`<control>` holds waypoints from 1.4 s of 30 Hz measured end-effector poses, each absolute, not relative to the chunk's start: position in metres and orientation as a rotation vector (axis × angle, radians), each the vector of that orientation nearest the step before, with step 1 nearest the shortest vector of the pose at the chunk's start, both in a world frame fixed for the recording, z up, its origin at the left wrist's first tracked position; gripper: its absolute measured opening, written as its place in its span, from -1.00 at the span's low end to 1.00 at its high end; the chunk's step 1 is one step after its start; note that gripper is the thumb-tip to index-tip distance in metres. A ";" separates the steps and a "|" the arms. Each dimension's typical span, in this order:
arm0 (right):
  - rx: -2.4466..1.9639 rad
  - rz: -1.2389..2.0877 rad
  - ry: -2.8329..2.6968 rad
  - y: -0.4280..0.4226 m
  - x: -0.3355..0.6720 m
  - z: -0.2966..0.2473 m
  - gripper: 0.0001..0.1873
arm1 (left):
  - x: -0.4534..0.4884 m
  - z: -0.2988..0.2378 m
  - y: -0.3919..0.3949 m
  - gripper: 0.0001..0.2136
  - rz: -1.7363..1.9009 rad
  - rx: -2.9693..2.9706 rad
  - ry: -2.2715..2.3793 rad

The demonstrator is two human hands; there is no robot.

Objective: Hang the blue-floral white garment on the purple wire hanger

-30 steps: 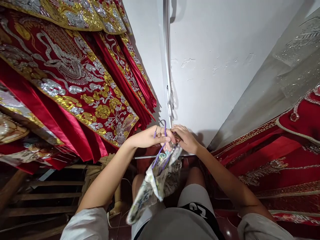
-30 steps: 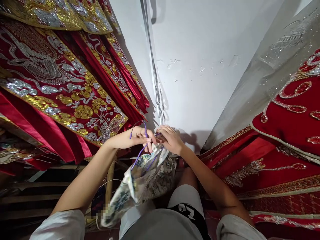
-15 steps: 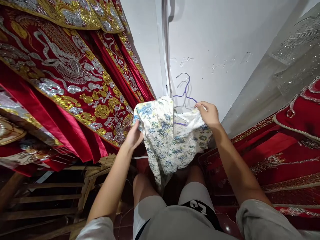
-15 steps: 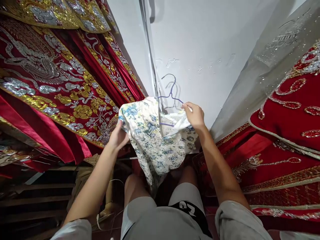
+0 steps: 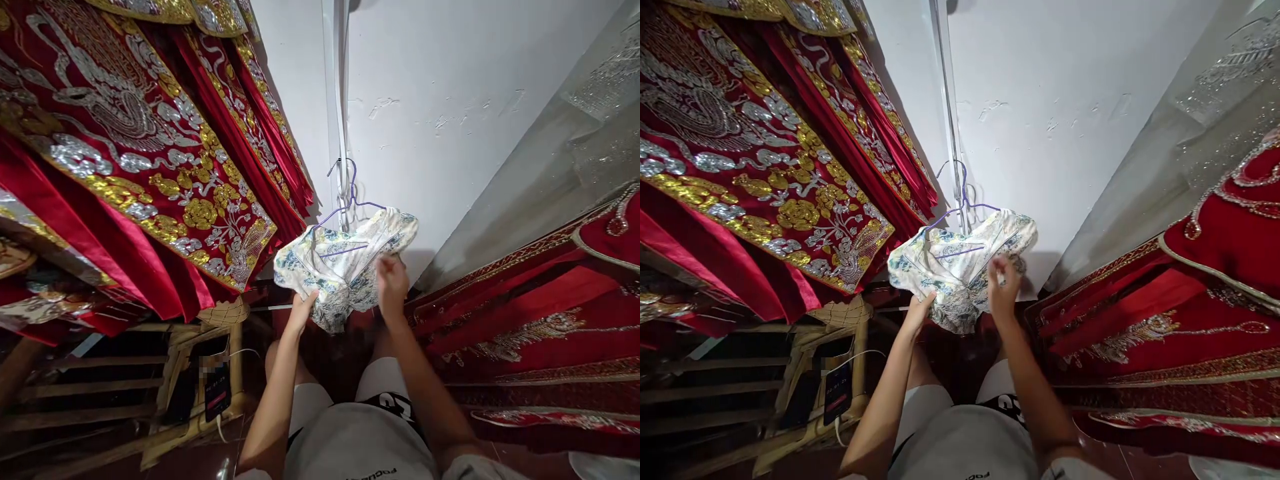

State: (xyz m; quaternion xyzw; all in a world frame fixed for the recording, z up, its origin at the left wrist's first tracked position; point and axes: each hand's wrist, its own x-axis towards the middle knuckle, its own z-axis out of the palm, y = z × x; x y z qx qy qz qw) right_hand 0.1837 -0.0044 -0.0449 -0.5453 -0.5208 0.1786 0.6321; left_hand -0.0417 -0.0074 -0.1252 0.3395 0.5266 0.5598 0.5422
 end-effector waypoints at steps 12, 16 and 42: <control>-1.515 1.208 -1.304 0.000 0.135 -0.104 -0.54 | -0.035 -0.127 -0.025 -0.47 1.549 0.684 1.318; -1.514 1.217 -1.275 -0.013 0.140 -0.111 -0.57 | -0.026 -0.142 -0.044 -0.54 1.964 0.875 1.804; -1.027 1.115 -1.242 0.028 0.169 0.066 -0.77 | 0.036 -0.103 -0.033 -0.87 1.268 1.745 1.234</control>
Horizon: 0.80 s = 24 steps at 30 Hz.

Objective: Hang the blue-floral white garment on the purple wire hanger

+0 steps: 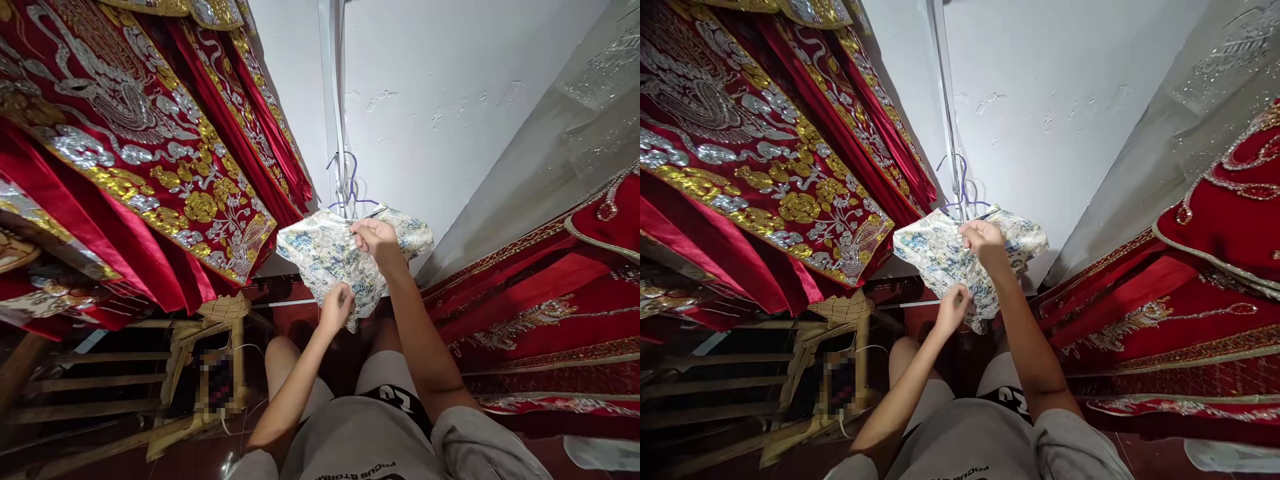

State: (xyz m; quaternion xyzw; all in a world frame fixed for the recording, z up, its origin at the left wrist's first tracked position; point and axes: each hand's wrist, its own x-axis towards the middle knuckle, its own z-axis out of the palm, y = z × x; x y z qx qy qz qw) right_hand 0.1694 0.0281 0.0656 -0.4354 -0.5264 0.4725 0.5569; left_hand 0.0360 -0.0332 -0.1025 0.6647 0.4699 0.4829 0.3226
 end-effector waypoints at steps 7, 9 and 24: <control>-1.144 0.910 -1.380 0.004 0.170 0.068 -0.78 | 0.013 0.044 0.029 -0.78 1.564 2.155 1.024; -1.155 0.868 -1.391 0.010 0.167 0.061 -0.75 | 0.012 0.067 0.036 -0.81 1.548 2.322 1.009; -1.094 1.210 -1.258 -0.022 0.158 -0.054 -0.63 | -0.094 -0.060 0.057 -0.77 1.794 0.485 1.051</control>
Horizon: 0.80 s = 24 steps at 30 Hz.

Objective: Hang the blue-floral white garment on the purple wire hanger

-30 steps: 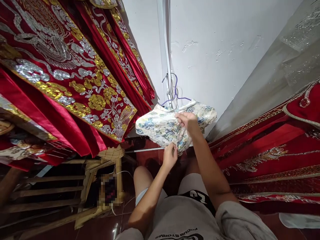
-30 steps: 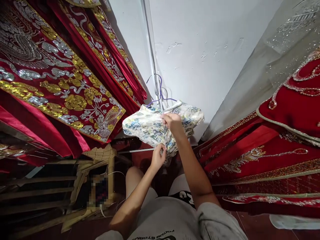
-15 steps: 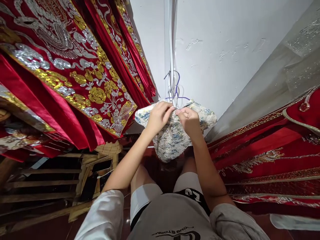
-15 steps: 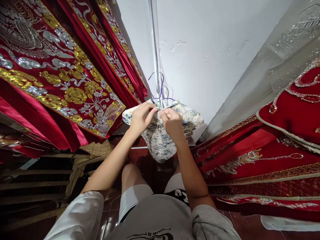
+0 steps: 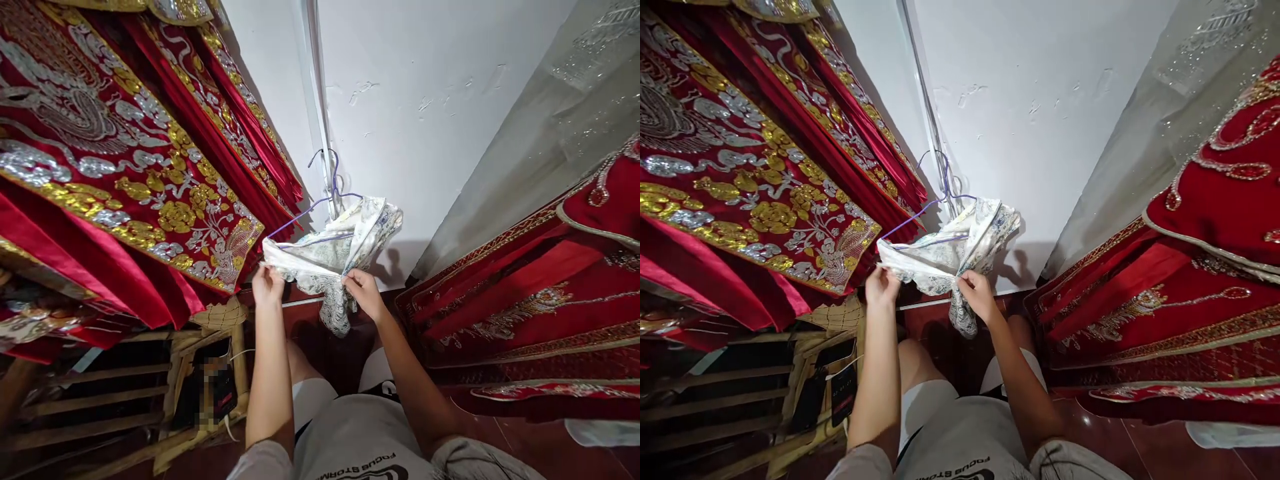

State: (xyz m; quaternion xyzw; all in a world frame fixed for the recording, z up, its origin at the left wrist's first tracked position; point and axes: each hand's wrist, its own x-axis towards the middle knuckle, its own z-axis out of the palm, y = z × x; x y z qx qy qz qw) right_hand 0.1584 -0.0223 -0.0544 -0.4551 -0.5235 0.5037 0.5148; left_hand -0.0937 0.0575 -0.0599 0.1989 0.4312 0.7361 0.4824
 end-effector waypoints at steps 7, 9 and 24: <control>-1.194 1.143 -1.310 -0.029 0.181 -0.067 -0.59 | -0.006 -0.118 0.003 -0.63 1.785 0.631 1.280; -1.282 1.033 -1.370 -0.028 0.189 -0.066 -0.55 | 0.007 -0.112 -0.008 -0.61 1.767 0.675 1.252; -0.822 1.631 -1.746 0.010 0.183 0.002 -0.68 | 0.005 -0.041 -0.024 -0.50 1.211 1.707 0.979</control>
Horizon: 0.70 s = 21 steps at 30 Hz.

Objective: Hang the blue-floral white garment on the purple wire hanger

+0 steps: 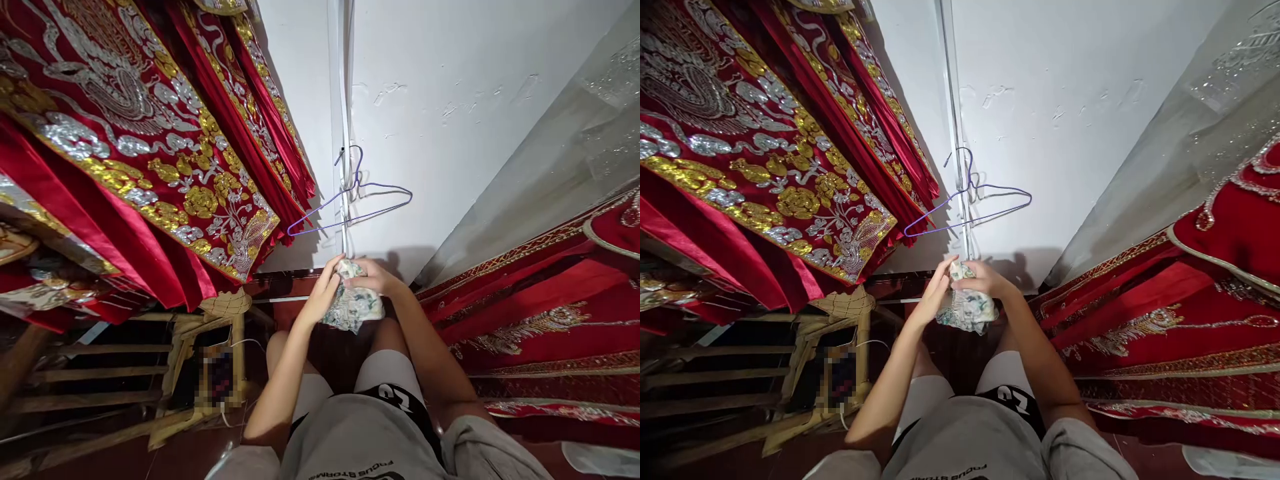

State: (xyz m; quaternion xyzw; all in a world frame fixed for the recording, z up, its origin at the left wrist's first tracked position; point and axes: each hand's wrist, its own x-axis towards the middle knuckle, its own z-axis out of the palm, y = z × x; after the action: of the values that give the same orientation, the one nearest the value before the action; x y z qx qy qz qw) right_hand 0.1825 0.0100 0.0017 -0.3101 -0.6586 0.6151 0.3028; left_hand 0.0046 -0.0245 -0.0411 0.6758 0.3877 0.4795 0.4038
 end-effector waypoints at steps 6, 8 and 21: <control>-1.160 0.739 -1.791 0.065 0.209 0.026 -0.84 | -0.048 -0.054 -0.027 -0.51 0.505 1.941 1.235; -1.213 0.643 -1.736 0.081 0.212 0.015 -0.76 | -0.066 -0.049 -0.030 -0.56 0.394 2.012 1.364; -1.294 0.454 -1.859 0.059 0.256 0.000 -0.82 | -0.110 0.017 0.004 -0.77 0.714 2.337 1.783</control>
State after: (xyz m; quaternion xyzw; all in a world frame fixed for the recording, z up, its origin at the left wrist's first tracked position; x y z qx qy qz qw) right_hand 0.2560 0.0594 0.0002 -0.5123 -0.7363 0.1796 0.4039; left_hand -0.1096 0.0044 0.0166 0.7713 0.5884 0.2357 0.0584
